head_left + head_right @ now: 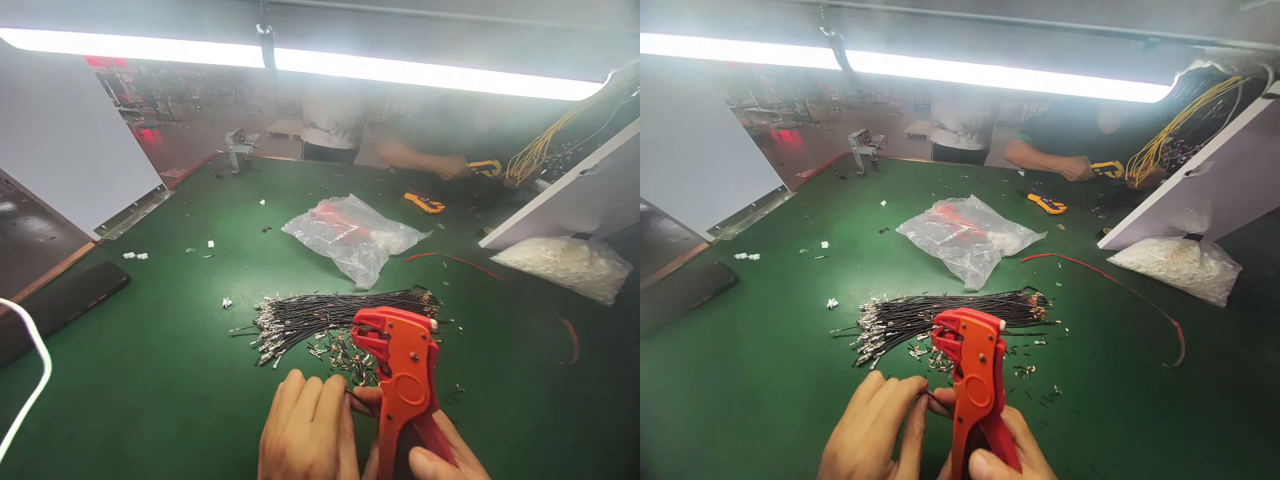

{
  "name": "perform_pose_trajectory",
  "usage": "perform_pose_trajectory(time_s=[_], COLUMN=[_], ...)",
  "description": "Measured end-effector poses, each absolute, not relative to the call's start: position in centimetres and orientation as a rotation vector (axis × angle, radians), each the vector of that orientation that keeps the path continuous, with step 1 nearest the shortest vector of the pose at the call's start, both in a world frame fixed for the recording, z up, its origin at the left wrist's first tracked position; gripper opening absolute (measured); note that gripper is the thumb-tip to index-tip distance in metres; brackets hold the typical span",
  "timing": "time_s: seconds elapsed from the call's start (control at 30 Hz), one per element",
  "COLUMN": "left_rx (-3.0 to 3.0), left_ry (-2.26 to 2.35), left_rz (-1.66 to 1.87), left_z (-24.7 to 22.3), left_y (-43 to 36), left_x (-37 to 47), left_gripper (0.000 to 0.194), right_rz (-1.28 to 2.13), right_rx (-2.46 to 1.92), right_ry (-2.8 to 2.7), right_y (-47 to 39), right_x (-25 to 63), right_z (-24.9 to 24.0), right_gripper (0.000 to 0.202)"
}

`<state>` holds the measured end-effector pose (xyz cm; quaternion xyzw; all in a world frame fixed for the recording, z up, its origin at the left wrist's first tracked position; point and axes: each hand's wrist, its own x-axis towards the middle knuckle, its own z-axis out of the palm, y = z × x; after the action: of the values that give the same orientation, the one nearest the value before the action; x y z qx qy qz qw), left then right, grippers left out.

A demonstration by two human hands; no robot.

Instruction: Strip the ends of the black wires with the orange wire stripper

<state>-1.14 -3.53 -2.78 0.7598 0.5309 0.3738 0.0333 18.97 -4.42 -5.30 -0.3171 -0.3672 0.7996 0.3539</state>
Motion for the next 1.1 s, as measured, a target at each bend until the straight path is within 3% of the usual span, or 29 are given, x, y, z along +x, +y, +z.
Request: perform_pose_trajectory(time_s=[0.3,0.53,0.63,0.77,0.93,1.1], left_rx=[2.4,2.33,2.313,1.692,0.716,0.658], left_ry=[1.596,1.928,1.845,1.831,1.377,1.34], left_rz=[1.078,1.313,1.213,1.047,0.968,1.036], left_z=[-2.8,-1.3,-1.4,-2.1,-1.0,0.0], left_y=[-3.0,-2.8,-3.7,-4.3,-2.4,-0.2], left_x=[-1.1,-1.6,-1.5,-1.1,-2.1,-3.9], left_gripper=[0.025,0.009,0.041,0.045,0.067,0.051], right_rz=[2.05,1.988,1.992,2.013,2.071,2.077], right_rx=[-0.743,-0.787,-0.772,-0.715,-0.671,-0.575], right_ry=[-1.063,-0.98,-0.952,-0.843,-0.871,-0.939], right_y=[-3.4,-3.4,-3.6,-3.6,-3.7,-3.8], right_x=[18.8,18.8,18.6,18.3,17.7,16.8], right_z=[-5.3,-4.8,-4.7,-4.3,-3.9,-5.6], right_gripper=[0.067,0.061,0.059,0.059,0.056,0.065])
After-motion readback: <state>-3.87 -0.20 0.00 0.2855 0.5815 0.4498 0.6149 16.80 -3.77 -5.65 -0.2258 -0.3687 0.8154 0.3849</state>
